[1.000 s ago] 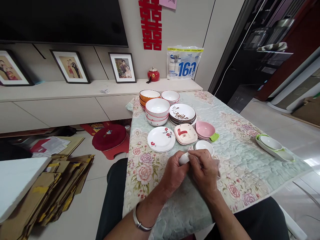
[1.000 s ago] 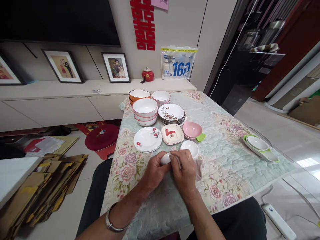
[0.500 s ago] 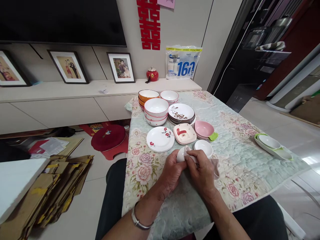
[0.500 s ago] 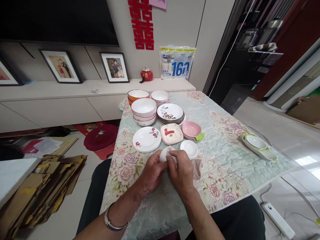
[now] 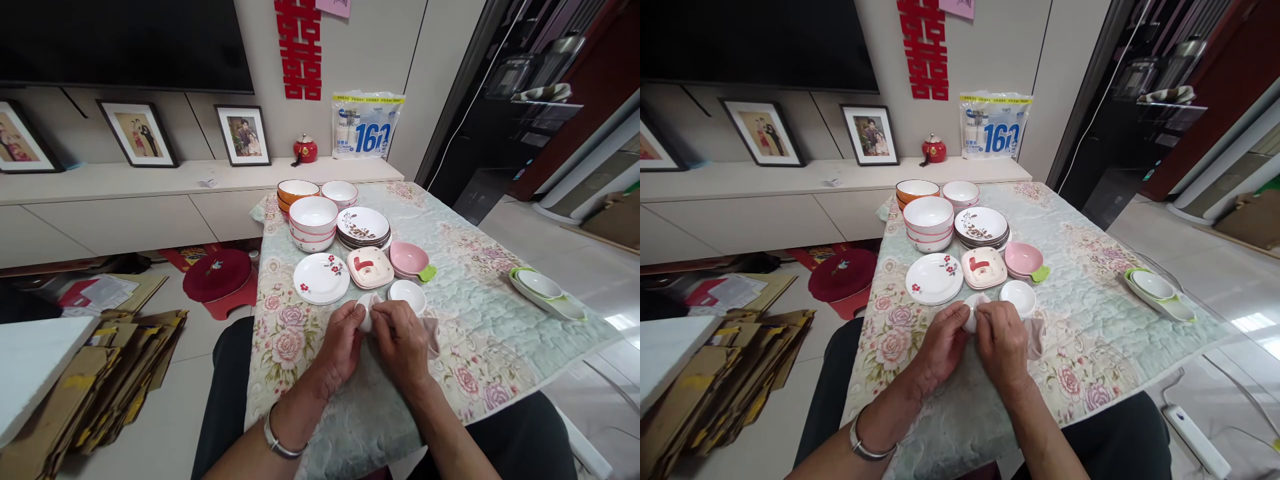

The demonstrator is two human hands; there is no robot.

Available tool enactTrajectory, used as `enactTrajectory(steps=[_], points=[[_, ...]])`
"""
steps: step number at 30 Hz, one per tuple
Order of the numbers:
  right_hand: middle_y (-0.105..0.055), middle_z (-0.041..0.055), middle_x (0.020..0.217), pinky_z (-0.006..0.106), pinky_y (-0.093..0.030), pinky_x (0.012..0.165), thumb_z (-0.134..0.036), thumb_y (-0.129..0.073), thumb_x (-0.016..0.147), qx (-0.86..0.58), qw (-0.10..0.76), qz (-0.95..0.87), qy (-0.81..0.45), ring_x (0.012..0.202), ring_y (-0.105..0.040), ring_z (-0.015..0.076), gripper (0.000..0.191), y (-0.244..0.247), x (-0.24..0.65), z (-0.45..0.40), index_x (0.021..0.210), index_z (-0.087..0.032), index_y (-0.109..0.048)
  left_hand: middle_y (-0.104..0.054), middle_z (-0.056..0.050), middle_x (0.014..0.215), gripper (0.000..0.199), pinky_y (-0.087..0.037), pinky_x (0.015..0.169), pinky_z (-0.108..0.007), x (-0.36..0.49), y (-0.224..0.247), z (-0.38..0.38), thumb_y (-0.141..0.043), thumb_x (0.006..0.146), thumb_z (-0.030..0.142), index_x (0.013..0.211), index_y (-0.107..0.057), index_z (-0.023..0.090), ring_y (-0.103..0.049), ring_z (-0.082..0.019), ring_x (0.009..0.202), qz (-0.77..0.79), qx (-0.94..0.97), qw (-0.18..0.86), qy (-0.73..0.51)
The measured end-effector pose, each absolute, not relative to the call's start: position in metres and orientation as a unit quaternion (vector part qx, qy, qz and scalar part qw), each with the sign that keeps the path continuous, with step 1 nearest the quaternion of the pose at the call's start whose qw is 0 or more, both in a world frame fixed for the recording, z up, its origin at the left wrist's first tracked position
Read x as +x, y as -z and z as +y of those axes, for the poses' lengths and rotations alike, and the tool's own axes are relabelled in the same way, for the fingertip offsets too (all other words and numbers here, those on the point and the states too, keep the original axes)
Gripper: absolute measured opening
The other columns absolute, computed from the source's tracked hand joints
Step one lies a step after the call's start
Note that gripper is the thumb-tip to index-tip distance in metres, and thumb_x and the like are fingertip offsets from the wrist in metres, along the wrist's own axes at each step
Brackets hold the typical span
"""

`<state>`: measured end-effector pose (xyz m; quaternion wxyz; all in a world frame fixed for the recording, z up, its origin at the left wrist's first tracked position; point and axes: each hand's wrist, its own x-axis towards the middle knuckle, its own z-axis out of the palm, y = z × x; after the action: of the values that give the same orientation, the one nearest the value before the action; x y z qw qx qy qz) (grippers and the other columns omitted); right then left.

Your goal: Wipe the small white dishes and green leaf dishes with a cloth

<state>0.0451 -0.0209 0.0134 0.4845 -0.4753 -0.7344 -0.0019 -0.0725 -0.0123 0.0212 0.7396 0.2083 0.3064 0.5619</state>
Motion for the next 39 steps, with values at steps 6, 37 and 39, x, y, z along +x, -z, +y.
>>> enactTrajectory(steps=[6,37,39], points=[[-0.063,0.0039,0.081,0.032,-0.047,0.068,-0.011,-0.053,0.094,-0.469,0.454,-0.757,-0.037,0.077,-0.059,0.0185,0.011,-0.009,0.043,-0.022,0.090,-0.019,-0.059,-0.057,0.002,0.066,0.030,-0.038,0.063,-0.023,-0.074,-0.022,-0.010,-0.084,0.064,0.035,0.069,-0.062,0.015,-0.049,-0.011,0.066,0.317,0.184,0.720,-0.589],[-0.067,0.0003,0.066,0.026,-0.041,0.041,-0.038,-0.049,0.099,-0.548,0.547,-0.591,-0.225,0.047,-0.054,0.0139,0.033,-0.016,0.057,-0.024,0.117,-0.020,-0.070,-0.053,0.002,0.062,0.015,-0.036,0.061,-0.023,-0.077,-0.028,-0.012,-0.071,0.067,0.021,0.064,-0.058,0.016,-0.045,-0.010,0.061,0.258,0.225,0.750,-0.566],[-0.069,0.0019,0.071,0.027,-0.044,0.045,-0.036,-0.049,0.098,-0.545,0.552,-0.599,-0.197,0.053,-0.059,0.0151,0.031,-0.015,0.059,-0.026,0.114,-0.020,-0.071,-0.050,0.003,0.061,0.018,-0.035,0.059,-0.023,-0.078,-0.029,-0.013,-0.070,0.069,0.022,0.063,-0.055,0.016,-0.043,-0.010,0.060,0.275,0.245,0.750,-0.549]])
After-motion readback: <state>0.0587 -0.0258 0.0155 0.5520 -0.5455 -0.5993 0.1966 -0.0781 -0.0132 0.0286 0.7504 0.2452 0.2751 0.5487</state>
